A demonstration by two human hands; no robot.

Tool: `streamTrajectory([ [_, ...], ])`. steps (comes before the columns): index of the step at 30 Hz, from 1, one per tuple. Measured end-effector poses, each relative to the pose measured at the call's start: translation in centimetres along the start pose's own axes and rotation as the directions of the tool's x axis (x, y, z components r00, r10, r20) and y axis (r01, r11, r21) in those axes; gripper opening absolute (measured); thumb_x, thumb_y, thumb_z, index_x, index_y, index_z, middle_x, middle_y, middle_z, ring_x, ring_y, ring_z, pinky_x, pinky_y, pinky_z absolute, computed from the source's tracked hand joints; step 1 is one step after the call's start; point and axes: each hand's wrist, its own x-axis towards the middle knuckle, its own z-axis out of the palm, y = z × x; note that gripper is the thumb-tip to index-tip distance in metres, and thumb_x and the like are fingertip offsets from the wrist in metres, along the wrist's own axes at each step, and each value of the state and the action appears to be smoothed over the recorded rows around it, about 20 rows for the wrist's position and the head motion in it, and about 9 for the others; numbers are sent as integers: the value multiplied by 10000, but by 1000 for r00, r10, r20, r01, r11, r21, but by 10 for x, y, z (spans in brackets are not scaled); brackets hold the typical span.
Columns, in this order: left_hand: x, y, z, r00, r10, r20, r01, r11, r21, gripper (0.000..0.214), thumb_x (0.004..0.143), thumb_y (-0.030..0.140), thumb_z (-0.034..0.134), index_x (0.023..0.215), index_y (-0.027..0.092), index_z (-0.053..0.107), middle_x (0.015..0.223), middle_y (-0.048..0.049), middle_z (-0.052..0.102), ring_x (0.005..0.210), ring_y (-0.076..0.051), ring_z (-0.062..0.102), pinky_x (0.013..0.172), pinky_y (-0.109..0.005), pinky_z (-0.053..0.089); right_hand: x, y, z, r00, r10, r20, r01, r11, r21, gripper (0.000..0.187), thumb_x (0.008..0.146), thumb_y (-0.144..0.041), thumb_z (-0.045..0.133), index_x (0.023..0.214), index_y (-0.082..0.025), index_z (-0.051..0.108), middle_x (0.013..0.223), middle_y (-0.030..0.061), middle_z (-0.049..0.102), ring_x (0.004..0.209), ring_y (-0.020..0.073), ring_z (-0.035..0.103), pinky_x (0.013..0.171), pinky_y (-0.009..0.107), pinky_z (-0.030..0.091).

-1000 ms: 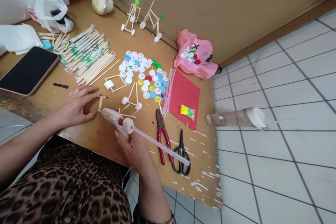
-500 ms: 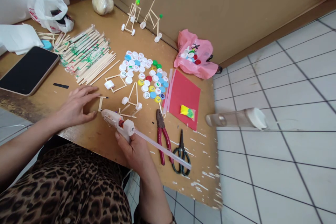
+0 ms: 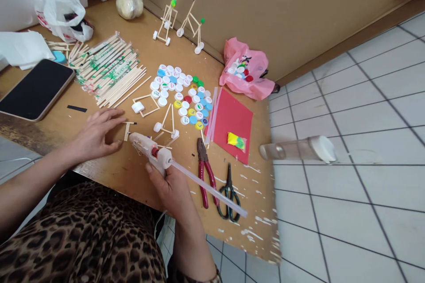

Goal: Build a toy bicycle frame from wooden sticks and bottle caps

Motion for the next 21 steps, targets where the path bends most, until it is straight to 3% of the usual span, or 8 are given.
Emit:
streamTrajectory([
  [21,0,0,1,1000,-5,-11,5,1000,-20,529,736,339,647,1251,224,625,1407,-115,555,1336,-365,420,1104,-571,351,20,-4,9,1000,6,-1,-6,1000,4,255,906,-350,515,1032,-191,669,807,55,676,805,231,622,735,345,512],
])
